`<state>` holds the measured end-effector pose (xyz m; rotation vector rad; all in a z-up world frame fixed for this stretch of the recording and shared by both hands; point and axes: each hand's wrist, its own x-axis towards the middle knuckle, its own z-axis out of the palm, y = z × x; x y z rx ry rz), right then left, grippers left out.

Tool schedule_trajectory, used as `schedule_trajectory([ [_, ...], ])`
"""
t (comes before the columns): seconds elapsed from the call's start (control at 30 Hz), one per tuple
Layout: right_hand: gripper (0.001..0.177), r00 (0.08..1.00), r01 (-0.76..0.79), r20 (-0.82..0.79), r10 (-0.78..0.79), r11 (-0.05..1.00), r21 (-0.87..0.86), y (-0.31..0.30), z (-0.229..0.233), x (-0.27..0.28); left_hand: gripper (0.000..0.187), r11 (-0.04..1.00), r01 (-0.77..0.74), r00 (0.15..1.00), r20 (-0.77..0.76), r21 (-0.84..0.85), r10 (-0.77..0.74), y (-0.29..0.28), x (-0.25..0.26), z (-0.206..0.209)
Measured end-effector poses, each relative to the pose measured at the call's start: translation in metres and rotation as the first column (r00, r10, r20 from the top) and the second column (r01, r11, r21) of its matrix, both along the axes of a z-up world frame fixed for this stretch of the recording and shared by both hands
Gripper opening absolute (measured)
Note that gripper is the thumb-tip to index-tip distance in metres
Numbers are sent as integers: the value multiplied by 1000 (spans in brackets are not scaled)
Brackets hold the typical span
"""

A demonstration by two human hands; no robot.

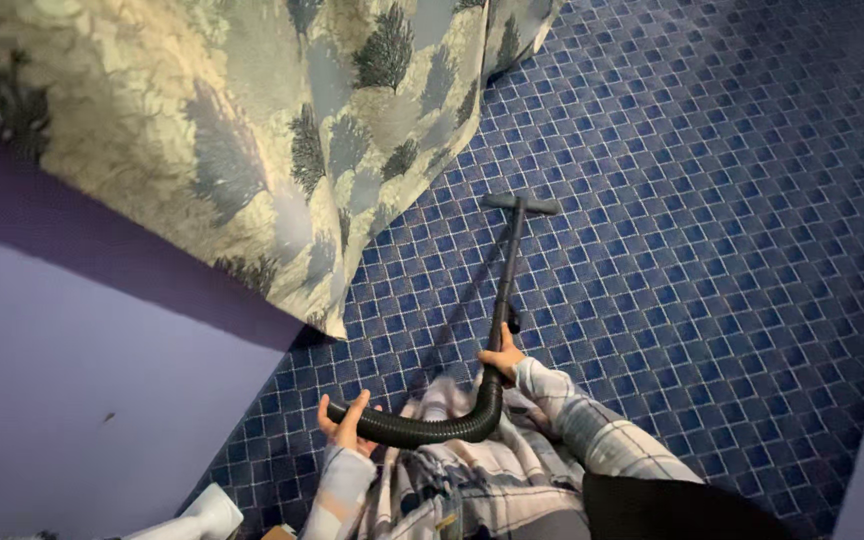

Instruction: The person moves a vacuum nozzle head across a blue patterned carpet, vacuuming next to a bed.

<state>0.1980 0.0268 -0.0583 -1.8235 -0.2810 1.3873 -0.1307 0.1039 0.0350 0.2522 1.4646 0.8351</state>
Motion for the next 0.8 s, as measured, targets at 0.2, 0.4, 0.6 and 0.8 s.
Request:
schedule_trajectory([
  [0.2, 121, 980, -84, 186, 72, 995, 57, -3, 4, -46, 102, 987, -79, 990, 129, 140, 60, 11, -44, -34],
  [0.4, 124, 993, -4, -119, 21, 990, 138, -3, 6, -56, 103, 990, -98, 982, 171, 101, 80, 18, -47, -46],
  [0.6, 122, 974, 55, -225, -33, 994, 92, 10, 1, -42, 102, 996, -36, 991, 132, 84, 25, 31, -35, -46],
  [0.8, 125, 985, 42, -173, -20, 991, 128, 46, -7, -9, 105, 1000, -2, 1000, 8, 17, 1, 58, -6, -56],
])
